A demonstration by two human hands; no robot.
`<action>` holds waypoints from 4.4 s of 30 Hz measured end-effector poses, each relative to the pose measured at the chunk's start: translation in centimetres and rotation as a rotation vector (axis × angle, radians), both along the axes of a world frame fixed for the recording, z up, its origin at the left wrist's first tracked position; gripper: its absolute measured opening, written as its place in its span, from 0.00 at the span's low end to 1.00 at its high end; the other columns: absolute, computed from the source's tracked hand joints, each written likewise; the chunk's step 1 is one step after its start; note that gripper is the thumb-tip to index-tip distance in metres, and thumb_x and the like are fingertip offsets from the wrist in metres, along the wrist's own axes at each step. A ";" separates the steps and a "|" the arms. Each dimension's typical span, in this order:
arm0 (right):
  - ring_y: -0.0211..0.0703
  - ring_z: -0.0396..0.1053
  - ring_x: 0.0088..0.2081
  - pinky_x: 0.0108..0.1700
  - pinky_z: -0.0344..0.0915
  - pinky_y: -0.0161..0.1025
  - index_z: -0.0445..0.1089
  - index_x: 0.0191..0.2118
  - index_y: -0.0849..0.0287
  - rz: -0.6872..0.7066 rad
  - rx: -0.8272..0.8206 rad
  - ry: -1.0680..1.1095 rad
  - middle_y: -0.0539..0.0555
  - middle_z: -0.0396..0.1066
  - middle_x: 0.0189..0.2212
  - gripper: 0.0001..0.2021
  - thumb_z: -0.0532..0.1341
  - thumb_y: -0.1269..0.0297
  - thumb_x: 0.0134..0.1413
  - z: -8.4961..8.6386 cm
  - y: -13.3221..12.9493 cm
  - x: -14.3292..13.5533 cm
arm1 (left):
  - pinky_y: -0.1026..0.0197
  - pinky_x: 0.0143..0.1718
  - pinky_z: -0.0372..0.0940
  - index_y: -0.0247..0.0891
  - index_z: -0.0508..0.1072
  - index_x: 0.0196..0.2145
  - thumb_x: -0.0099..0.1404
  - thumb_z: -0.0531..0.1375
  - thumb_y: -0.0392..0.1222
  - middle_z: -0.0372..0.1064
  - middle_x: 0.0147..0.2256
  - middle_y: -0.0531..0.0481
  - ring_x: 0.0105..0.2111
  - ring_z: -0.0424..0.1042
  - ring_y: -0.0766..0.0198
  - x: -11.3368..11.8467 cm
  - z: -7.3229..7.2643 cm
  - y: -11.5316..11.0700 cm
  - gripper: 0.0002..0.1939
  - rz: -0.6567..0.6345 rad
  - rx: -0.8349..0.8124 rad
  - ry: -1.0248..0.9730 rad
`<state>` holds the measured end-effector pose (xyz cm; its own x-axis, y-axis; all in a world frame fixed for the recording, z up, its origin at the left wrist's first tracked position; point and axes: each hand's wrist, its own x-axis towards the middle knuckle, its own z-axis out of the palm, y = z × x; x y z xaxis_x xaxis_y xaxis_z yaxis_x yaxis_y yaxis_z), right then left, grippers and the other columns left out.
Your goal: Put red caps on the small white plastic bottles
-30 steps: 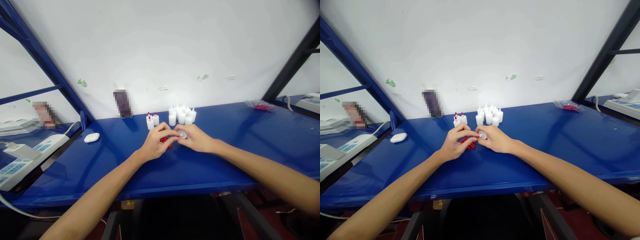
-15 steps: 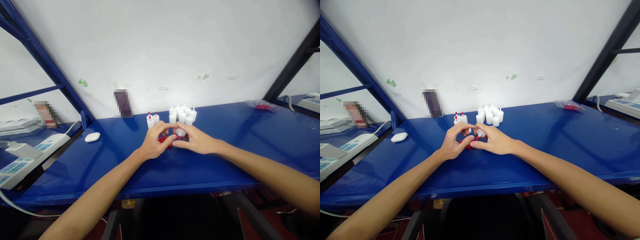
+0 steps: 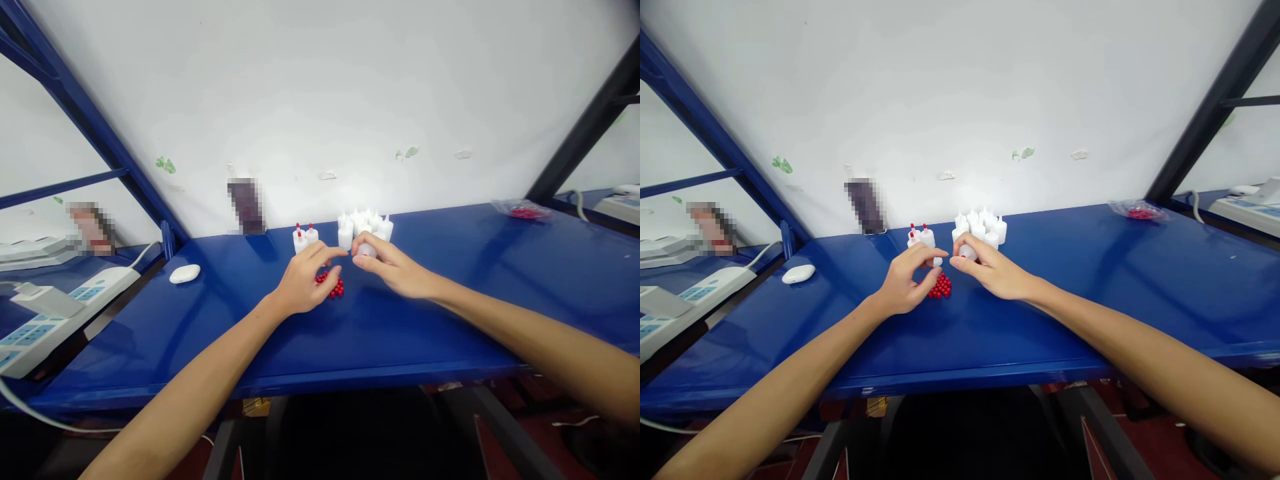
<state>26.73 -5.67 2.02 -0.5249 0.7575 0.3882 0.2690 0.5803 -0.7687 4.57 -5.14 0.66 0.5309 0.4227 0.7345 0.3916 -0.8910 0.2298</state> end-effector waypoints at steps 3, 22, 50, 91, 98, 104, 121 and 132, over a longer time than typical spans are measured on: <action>0.37 0.55 0.28 0.31 0.55 0.36 0.62 0.43 0.55 0.054 -0.071 0.000 0.46 0.57 0.28 0.14 0.55 0.49 0.65 -0.7 0.0 -0.8 | 0.58 0.39 0.65 0.38 0.70 0.50 0.69 0.56 0.40 0.66 0.37 0.47 0.36 0.67 0.62 0.2 -0.2 0.1 0.13 -0.019 0.043 0.107; 0.51 0.70 0.29 0.32 0.56 0.40 0.69 0.50 0.61 -0.720 0.260 -0.587 0.55 0.73 0.24 0.16 0.54 0.60 0.62 0.5 4.0 3.9 | 0.62 0.34 0.60 0.38 0.75 0.48 0.72 0.54 0.46 0.68 0.30 0.51 0.29 0.66 0.64 -1.5 -1.8 4.7 0.15 0.374 -0.228 0.024; 0.40 0.67 0.30 0.35 0.62 0.38 0.66 0.39 0.57 -0.331 0.435 -0.127 0.52 0.71 0.34 0.05 0.56 0.63 0.61 -0.5 1.8 1.2 | 0.52 0.45 0.64 0.37 0.79 0.40 0.63 0.60 0.46 0.65 0.42 0.43 0.39 0.63 0.55 -0.3 1.2 -0.4 0.13 0.045 0.035 0.554; 0.42 0.65 0.32 0.36 0.61 0.42 0.70 0.33 0.59 -0.259 0.557 -0.118 0.54 0.65 0.31 0.13 0.51 0.64 0.66 -1.0 1.2 0.5 | 0.56 0.44 0.65 0.37 0.77 0.37 0.60 0.60 0.37 0.63 0.43 0.44 0.40 0.65 0.59 -0.6 1.3 -0.5 0.09 -0.019 -0.070 0.552; 0.43 0.65 0.32 0.38 0.60 0.41 0.68 0.22 0.59 -0.289 0.536 -0.134 0.54 0.68 0.28 0.16 0.53 0.67 0.61 -0.7 1.4 0.5 | 0.58 0.43 0.65 0.37 0.77 0.37 0.61 0.59 0.36 0.64 0.42 0.44 0.39 0.66 0.60 -0.6 1.2 -0.3 0.08 -0.020 -0.090 0.540; 0.41 0.64 0.26 0.37 0.57 0.41 0.67 0.19 0.59 -0.284 0.436 -0.216 0.51 0.67 0.20 0.16 0.55 0.65 0.57 -0.6 1.3 0.5 | 0.58 0.41 0.66 0.38 0.78 0.36 0.61 0.60 0.35 0.64 0.41 0.45 0.39 0.67 0.60 -0.6 1.1 -0.3 0.07 -0.030 -0.092 0.500; 0.38 0.63 0.25 0.30 0.55 0.35 0.68 0.40 0.59 -0.033 0.240 -0.355 0.49 0.67 0.25 0.13 0.56 0.54 0.64 -1.0 0.8 -0.2 | 0.59 0.38 0.65 0.36 0.71 0.42 0.71 0.55 0.38 0.69 0.36 0.46 0.35 0.68 0.62 -0.2 1.0 -0.3 0.06 -0.037 0.061 0.153; 0.40 0.64 0.29 0.32 0.58 0.36 0.65 0.48 0.57 -0.015 0.207 -0.275 0.50 0.70 0.31 0.14 0.58 0.54 0.63 -1.5 0.8 -0.4 | 0.60 0.39 0.66 0.38 0.71 0.42 0.73 0.54 0.40 0.70 0.37 0.46 0.36 0.69 0.63 -0.1 0.6 -0.1 0.07 -0.029 0.017 0.167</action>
